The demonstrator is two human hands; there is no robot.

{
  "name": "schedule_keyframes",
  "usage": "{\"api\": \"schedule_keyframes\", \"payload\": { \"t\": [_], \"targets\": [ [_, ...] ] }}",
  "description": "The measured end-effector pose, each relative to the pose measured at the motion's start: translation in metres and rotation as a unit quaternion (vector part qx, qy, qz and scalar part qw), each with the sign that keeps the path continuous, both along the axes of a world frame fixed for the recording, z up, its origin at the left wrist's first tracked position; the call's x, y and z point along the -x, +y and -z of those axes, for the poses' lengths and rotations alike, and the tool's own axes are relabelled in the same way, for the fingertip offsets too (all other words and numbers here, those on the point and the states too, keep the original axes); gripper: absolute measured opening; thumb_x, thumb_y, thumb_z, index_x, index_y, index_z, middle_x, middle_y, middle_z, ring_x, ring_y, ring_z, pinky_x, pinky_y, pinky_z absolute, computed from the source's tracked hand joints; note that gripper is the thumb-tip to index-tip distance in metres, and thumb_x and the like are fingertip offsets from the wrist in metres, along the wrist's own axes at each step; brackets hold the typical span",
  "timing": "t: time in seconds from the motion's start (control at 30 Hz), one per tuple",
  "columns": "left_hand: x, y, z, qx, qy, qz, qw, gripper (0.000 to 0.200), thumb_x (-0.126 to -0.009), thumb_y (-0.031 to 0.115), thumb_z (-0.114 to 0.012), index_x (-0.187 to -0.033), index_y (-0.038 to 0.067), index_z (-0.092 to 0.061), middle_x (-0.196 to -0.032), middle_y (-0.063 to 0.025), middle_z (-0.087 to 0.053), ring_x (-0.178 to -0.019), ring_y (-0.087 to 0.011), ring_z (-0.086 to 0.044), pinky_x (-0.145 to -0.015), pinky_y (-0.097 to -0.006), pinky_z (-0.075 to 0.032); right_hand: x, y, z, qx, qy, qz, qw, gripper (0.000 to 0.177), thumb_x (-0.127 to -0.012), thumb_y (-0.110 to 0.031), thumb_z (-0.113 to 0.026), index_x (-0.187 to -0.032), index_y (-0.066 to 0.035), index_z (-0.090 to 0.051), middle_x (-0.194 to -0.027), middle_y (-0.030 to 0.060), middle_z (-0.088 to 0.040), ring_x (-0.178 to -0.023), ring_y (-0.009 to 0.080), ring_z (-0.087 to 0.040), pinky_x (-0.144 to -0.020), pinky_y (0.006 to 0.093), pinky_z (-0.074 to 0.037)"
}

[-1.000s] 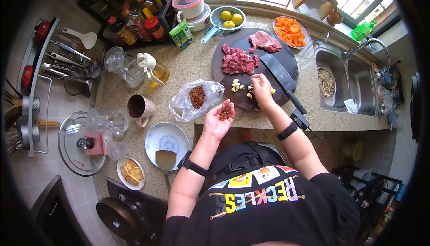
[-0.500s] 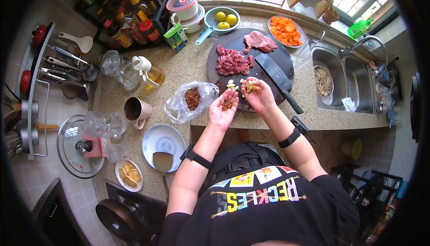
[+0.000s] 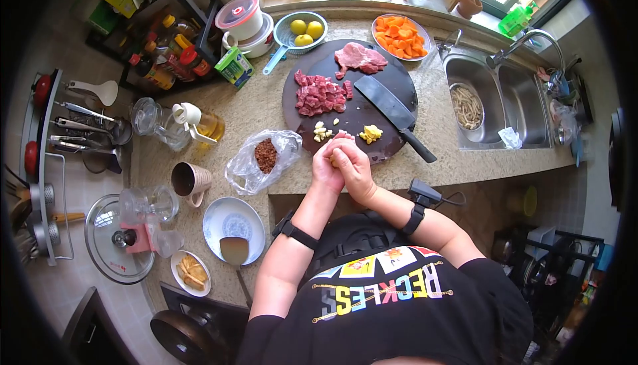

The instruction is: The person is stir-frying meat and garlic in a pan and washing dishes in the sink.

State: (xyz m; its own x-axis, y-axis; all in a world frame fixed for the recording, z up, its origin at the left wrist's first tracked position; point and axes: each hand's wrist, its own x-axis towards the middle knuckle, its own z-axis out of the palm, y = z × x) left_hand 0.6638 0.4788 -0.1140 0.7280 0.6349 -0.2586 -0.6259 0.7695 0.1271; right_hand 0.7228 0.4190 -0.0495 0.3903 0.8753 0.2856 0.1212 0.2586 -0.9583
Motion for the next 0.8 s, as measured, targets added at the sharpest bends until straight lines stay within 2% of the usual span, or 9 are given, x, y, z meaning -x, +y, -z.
{"api": "schedule_keyframes", "payload": {
  "t": [0.1, 0.2, 0.23, 0.33, 0.4, 0.43, 0.53, 0.7, 0.8],
  "targets": [
    [-0.001, -0.001, 0.004, 0.024, -0.102, 0.011, 0.994, 0.030, -0.091, 0.015, -0.038, -0.105, -0.006, -0.055, -0.103, -0.0153, -0.061, -0.101, -0.0264, -0.057, -0.100, -0.0369, -0.040, -0.006, 0.002, -0.001, -0.050, -0.016, -0.004, 0.999, 0.021, -0.094, -0.014, -0.047, -0.087, 0.001, -0.059, -0.087, 0.0073, -0.058, -0.091, 0.0150, -0.053, -0.085, 0.0285, -0.041],
    [0.001, -0.001, -0.002, 0.103, 0.049, 0.012, 0.993, 0.030, -0.092, 0.016, -0.038, -0.104, -0.006, -0.055, -0.103, -0.0165, -0.061, -0.101, -0.0271, -0.058, -0.097, -0.0380, -0.043, -0.019, 0.000, -0.014, -0.025, 0.120, 0.021, 0.992, 0.021, -0.094, -0.013, -0.046, -0.088, 0.001, -0.059, -0.086, 0.0061, -0.059, -0.089, 0.0143, -0.054, -0.083, 0.0273, -0.042],
    [0.003, -0.003, -0.010, 0.125, -0.011, 0.001, 0.992, 0.030, -0.094, 0.016, -0.040, -0.103, -0.007, -0.056, -0.101, -0.0161, -0.061, -0.100, -0.0265, -0.059, -0.089, -0.0382, -0.050, -0.028, 0.001, -0.019, 0.000, 0.142, 0.038, 0.989, 0.021, -0.095, -0.013, -0.045, -0.088, 0.001, -0.059, -0.085, 0.0042, -0.058, -0.085, 0.0125, -0.055, -0.078, 0.0250, -0.043],
    [0.007, 0.000, -0.014, 0.149, 0.027, -0.014, 0.988, 0.029, -0.094, 0.014, -0.040, -0.103, -0.008, -0.057, -0.102, -0.0159, -0.061, -0.099, -0.0271, -0.059, -0.089, -0.0384, -0.051, -0.067, 0.008, -0.010, 0.064, 0.003, 0.128, 0.990, 0.013, -0.090, -0.012, -0.055, -0.090, 0.001, -0.059, -0.079, 0.0058, -0.056, -0.077, 0.0133, -0.056, -0.069, 0.0261, -0.046],
    [0.009, 0.002, -0.013, 0.151, 0.045, -0.026, 0.987, 0.027, -0.095, 0.014, -0.042, -0.104, -0.007, -0.057, -0.100, -0.0144, -0.061, -0.094, -0.0254, -0.059, -0.086, -0.0362, -0.051, -0.092, 0.005, -0.001, 0.134, -0.198, 0.161, 0.958, 0.013, -0.086, -0.013, -0.059, -0.088, 0.000, -0.059, -0.078, 0.0107, -0.057, -0.076, 0.0212, -0.058, -0.071, 0.0319, -0.047],
    [0.012, 0.003, -0.010, 0.160, 0.022, -0.014, 0.987, 0.026, -0.094, 0.014, -0.043, -0.104, -0.006, -0.058, -0.098, -0.0139, -0.060, -0.093, -0.0246, -0.058, -0.083, -0.0345, -0.051, -0.103, 0.001, 0.012, 0.171, -0.221, 0.134, 0.951, 0.020, -0.082, -0.017, -0.063, -0.093, -0.002, -0.058, -0.087, 0.0145, -0.056, -0.083, 0.0291, -0.056, -0.075, 0.0377, -0.046],
    [0.014, 0.003, -0.011, 0.183, 0.033, -0.011, 0.982, 0.023, -0.094, 0.014, -0.046, -0.103, -0.003, -0.059, -0.091, -0.0117, -0.057, -0.086, -0.0214, -0.055, -0.074, -0.0310, -0.050, -0.111, -0.010, 0.038, 0.172, -0.361, 0.136, 0.906, 0.030, -0.080, -0.022, -0.067, -0.101, -0.003, -0.055, -0.095, 0.0156, -0.054, -0.090, 0.0309, -0.054, -0.078, 0.0388, -0.045],
    [0.019, 0.000, -0.013, 0.187, 0.020, 0.007, 0.982, 0.021, -0.094, 0.015, -0.046, -0.099, -0.001, -0.057, -0.090, -0.0123, -0.056, -0.082, -0.0214, -0.053, -0.071, -0.0310, -0.049, -0.093, -0.012, 0.037, 0.301, -0.443, 0.110, 0.838, 0.059, -0.072, -0.031, -0.074, -0.120, -0.009, -0.048, -0.108, 0.0132, -0.046, -0.097, 0.0329, -0.050, -0.079, 0.0413, -0.047],
    [0.022, -0.004, -0.019, 0.182, 0.024, 0.008, 0.983, 0.021, -0.094, 0.016, -0.047, -0.099, -0.001, -0.057, -0.090, -0.0125, -0.056, -0.081, -0.0217, -0.052, -0.071, -0.0312, -0.048, -0.090, -0.004, 0.042, 0.282, -0.463, 0.093, 0.835, 0.055, -0.071, -0.030, -0.074, -0.116, -0.011, -0.050, -0.105, 0.0129, -0.045, -0.095, 0.0317, -0.051, -0.076, 0.0405, -0.048]
  ]
}}
